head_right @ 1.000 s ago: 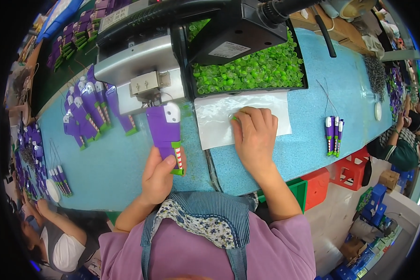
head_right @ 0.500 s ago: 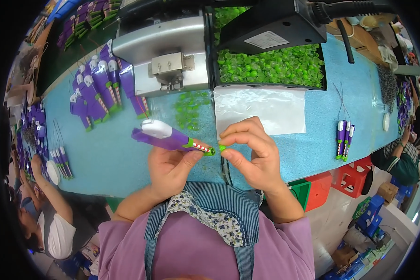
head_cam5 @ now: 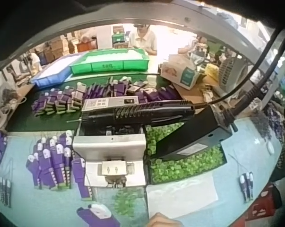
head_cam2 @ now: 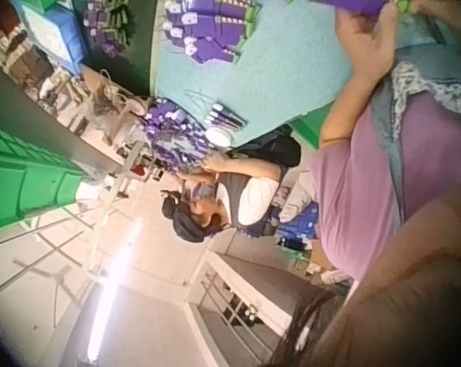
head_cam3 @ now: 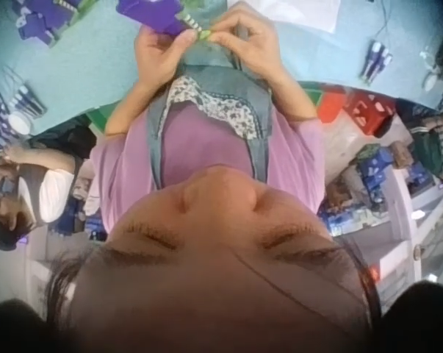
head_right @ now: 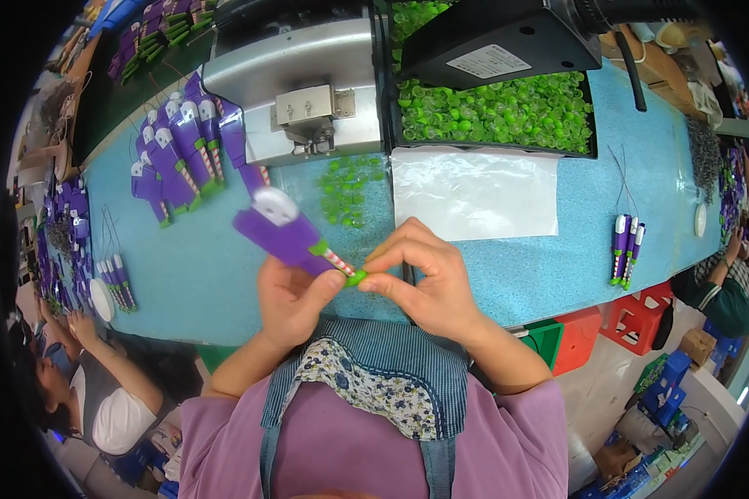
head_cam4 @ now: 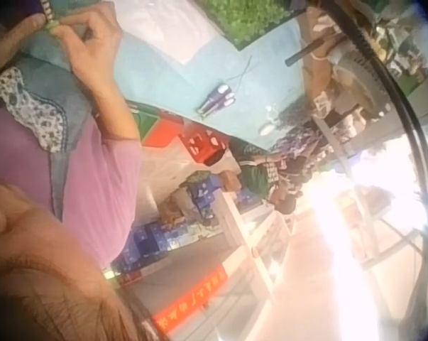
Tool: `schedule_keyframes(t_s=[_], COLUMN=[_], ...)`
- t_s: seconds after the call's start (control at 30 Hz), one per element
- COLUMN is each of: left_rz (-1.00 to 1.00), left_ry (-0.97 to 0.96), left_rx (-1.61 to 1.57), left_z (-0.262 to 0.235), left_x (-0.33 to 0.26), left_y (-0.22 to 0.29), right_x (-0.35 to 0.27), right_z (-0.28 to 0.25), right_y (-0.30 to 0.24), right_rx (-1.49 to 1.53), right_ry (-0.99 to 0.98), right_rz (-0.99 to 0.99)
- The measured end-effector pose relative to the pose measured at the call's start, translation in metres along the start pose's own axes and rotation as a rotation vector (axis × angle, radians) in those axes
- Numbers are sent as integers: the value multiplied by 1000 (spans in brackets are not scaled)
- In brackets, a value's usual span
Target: The person fastens toy components using an electric screwdriver, attaches green plastic caps onto the components by hand, and arranges the assembled pieces on the workstation table.
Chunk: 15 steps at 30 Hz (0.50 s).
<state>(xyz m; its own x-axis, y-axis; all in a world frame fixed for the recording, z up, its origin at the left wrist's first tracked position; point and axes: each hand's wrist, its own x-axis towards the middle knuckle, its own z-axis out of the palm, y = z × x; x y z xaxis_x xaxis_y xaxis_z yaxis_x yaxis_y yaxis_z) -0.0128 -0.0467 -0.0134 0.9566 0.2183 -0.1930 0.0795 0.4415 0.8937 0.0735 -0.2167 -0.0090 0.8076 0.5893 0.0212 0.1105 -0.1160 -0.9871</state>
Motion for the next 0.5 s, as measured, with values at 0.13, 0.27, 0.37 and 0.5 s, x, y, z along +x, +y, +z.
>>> schedule_keyframes(t_s=[0.13, 0.27, 0.37, 0.5], left_rz=[62, 124, 178, 112], left_ry=[50, 417, 515, 566], left_rx=[148, 33, 988, 1074], left_z=[-35, -58, -62, -52], left_x=[9, 36, 52, 66], left_y=[15, 20, 24, 26], right_x=[20, 27, 28, 27], right_z=[10, 20, 27, 30], right_y=[11, 22, 22, 22], right_rx=[-331, -549, -714, -638], right_ry=[128, 73, 87, 154], right_rz=[-143, -262, -269, -293])
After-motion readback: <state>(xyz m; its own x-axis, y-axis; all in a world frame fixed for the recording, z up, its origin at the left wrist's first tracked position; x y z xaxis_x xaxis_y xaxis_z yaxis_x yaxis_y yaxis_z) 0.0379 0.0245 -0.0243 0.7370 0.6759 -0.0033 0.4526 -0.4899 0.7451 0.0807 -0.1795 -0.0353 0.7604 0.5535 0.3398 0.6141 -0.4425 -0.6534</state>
